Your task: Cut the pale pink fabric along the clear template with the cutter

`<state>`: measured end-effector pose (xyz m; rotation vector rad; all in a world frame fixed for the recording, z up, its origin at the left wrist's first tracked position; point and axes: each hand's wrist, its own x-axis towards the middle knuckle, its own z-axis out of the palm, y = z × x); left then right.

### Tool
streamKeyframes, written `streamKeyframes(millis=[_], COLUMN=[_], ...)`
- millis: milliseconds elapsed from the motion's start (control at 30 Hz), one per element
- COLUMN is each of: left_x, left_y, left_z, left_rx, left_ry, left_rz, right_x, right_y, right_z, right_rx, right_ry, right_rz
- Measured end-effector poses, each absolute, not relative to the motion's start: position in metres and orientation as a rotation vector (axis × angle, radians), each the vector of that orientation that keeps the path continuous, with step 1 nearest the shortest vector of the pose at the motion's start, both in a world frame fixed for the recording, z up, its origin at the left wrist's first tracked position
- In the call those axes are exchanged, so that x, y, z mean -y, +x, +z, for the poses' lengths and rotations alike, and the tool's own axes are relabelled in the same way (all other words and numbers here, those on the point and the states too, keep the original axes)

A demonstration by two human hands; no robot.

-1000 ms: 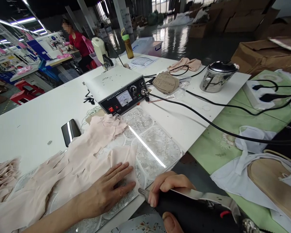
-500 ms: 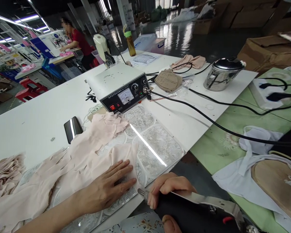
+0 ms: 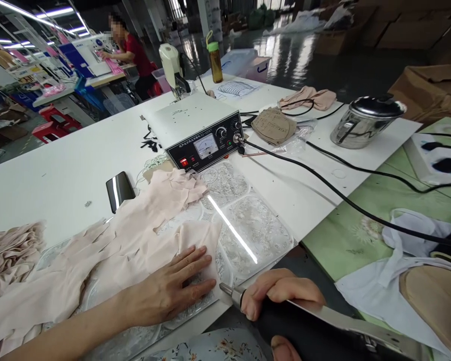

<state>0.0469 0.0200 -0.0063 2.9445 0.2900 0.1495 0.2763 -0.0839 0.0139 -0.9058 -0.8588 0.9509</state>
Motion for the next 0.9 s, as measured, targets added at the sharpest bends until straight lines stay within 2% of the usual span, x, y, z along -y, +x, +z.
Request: streamKeyframes(millis=[767, 900], left_x=[-0.019, -0.019], left_y=[0.045, 0.045], left_z=[-0.011, -0.011], left_rx=[-0.268, -0.279], left_ry=[2.953, 2.938], left_rz=[0.212, 0.223], right_x=[0.068, 0.068], right_y=[0.269, 0.266], right_z=[0.003, 0.01], right_rx=[1.054, 0.979], right_ry=[-0.871, -0.988], right_rz=[0.798, 0.777])
